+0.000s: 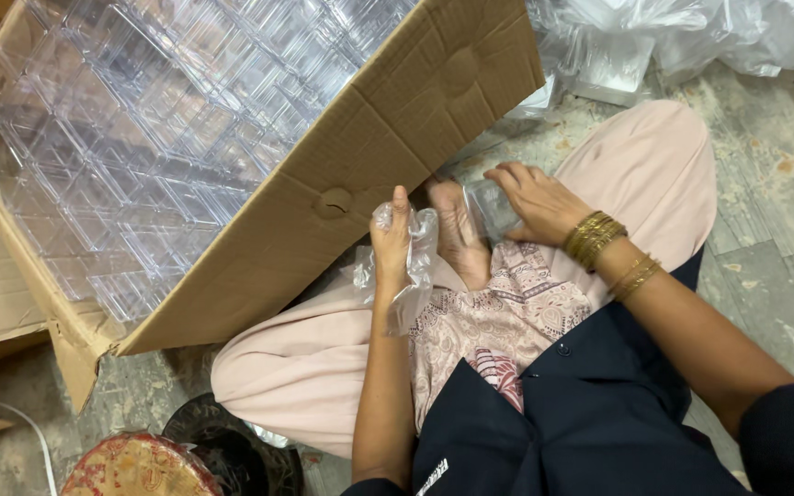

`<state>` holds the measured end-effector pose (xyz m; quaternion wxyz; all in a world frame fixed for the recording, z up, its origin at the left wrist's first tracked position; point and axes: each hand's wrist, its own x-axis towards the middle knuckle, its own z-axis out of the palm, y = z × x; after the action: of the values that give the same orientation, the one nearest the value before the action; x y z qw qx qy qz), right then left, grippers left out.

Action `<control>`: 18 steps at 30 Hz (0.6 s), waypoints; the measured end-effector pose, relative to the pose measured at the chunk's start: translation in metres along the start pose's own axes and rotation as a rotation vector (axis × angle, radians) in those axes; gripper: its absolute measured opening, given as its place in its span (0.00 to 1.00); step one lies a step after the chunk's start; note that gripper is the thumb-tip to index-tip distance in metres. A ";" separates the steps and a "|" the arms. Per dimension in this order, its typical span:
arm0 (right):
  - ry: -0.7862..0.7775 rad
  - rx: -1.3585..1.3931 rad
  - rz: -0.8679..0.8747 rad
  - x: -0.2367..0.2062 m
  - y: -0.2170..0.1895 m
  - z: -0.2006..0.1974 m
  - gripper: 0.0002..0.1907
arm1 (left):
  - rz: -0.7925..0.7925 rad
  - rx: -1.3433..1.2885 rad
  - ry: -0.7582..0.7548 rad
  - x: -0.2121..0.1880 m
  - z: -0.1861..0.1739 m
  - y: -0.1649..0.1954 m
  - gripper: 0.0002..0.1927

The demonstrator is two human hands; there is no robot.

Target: The person sits on the floor in front of an open cardboard box filled with clear plastic boxes. They take one plastic box at a time, insert it into a clear plastic bag, fold the bag closed, and set the wrapped box aside, repeating the process.

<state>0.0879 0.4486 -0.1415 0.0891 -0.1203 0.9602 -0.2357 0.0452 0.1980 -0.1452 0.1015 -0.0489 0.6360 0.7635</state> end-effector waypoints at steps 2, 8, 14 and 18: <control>0.043 0.007 0.047 0.007 0.000 0.008 0.55 | -0.065 -0.047 -0.007 -0.001 0.000 0.003 0.18; 0.001 0.008 0.221 0.033 0.004 0.016 0.59 | -0.153 -0.376 -0.186 -0.009 0.016 0.030 0.04; 0.126 -0.205 0.184 0.033 -0.008 -0.002 0.76 | -0.063 -0.287 -0.235 -0.010 0.023 0.035 0.06; 0.379 0.481 -0.117 0.007 -0.028 -0.017 0.42 | -0.127 -0.324 -0.291 -0.016 0.020 0.027 0.09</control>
<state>0.0823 0.4301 -0.1143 -0.0795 -0.1049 0.8679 -0.4790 0.0562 0.2118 -0.1119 0.2310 0.0062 0.4794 0.8466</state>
